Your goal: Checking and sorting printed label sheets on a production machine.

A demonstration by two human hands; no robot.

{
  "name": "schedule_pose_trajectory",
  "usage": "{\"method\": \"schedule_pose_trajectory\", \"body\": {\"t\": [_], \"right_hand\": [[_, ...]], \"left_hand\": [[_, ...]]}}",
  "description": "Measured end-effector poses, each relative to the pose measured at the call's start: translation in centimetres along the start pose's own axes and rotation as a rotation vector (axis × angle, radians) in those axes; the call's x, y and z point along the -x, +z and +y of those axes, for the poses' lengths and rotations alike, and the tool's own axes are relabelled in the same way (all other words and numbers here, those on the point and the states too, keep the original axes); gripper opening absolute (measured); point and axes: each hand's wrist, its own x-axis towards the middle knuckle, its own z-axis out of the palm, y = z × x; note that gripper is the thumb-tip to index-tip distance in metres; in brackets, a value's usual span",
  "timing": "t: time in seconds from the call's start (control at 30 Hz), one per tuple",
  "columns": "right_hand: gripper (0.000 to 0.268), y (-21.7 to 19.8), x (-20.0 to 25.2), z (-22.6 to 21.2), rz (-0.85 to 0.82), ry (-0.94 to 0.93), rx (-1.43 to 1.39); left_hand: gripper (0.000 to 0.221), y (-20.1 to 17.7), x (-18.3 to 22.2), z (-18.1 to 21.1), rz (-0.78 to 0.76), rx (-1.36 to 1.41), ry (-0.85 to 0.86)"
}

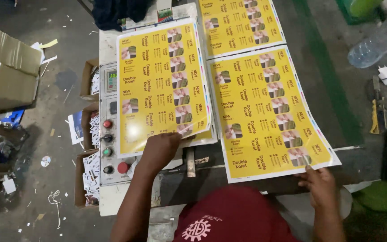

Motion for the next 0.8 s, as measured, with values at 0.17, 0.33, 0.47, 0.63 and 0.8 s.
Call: {"method": "schedule_pose_trajectory", "body": {"t": [0.17, 0.33, 0.47, 0.63, 0.8], "right_hand": [[0.027, 2.5, -2.1, -0.4, -0.057, 0.005, -0.011], [0.03, 6.1, -6.5, -1.9, -0.077, -0.152, -0.034], [0.047, 6.0, -9.5, -2.2, -0.124, -0.104, -0.044], [0.058, 6.0, -6.2, -3.5, -0.187, -0.113, -0.001], [0.053, 5.7, -3.7, -3.2, -0.185, -0.088, 0.033]], "left_hand": [[0.013, -0.4, 0.5, -0.3, 0.163, 0.037, -0.102], [0.012, -0.6, 0.8, -2.3, 0.131, 0.05, -0.171], [0.016, -5.5, 1.5, -0.8, 0.015, 0.165, -0.129], [0.01, -5.6, 1.6, -2.4, 0.04, 0.31, -0.235], [0.018, -4.7, 1.2, -4.4, 0.166, 0.349, -0.326]]}}
